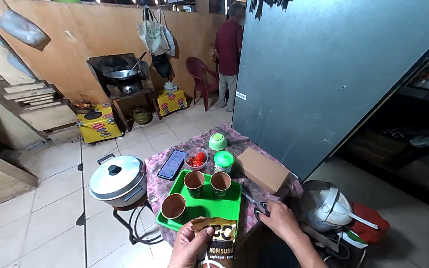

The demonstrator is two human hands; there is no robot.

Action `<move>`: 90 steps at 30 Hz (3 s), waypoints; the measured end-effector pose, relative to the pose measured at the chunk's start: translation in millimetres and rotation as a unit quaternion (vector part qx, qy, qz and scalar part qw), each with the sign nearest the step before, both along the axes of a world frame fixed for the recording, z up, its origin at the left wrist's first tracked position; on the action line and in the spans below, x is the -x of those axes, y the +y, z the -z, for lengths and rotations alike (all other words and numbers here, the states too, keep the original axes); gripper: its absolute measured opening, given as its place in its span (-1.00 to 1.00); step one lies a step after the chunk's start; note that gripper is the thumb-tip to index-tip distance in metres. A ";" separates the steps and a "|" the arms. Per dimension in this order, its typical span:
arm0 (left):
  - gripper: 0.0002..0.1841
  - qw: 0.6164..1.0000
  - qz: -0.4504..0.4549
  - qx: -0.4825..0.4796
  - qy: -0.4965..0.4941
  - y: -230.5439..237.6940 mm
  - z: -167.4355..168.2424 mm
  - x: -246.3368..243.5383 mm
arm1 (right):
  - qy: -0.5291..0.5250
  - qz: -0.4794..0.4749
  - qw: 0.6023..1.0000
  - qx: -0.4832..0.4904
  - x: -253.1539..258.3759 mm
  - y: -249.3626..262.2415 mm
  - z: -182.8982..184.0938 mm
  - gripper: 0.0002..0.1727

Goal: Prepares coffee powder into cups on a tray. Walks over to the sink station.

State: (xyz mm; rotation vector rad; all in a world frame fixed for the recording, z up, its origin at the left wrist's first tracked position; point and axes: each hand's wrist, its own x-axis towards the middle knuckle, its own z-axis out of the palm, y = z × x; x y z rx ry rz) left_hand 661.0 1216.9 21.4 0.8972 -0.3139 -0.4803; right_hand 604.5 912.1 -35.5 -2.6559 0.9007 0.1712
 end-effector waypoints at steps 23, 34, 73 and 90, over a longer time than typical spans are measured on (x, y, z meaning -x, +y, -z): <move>-0.90 0.951 0.060 -0.161 -0.256 26.0 -23.0 -14.4 | -0.096 -0.384 0.893 -0.215 79.9 31.9 -137.1 -0.47; -0.91 0.945 0.114 -0.166 -0.260 39.0 -28.5 -12.5 | -0.104 -0.405 0.876 -0.240 74.7 51.0 -131.1 -0.44; -0.87 0.915 0.286 -0.254 -0.132 14.2 -10.2 -47.3 | -0.121 -0.366 0.871 -0.305 39.6 54.7 -68.6 -0.56; -0.87 0.906 0.312 -0.273 -0.085 -9.6 9.4 -63.5 | -0.070 -0.378 0.852 -0.355 -2.3 38.8 -38.4 -0.52</move>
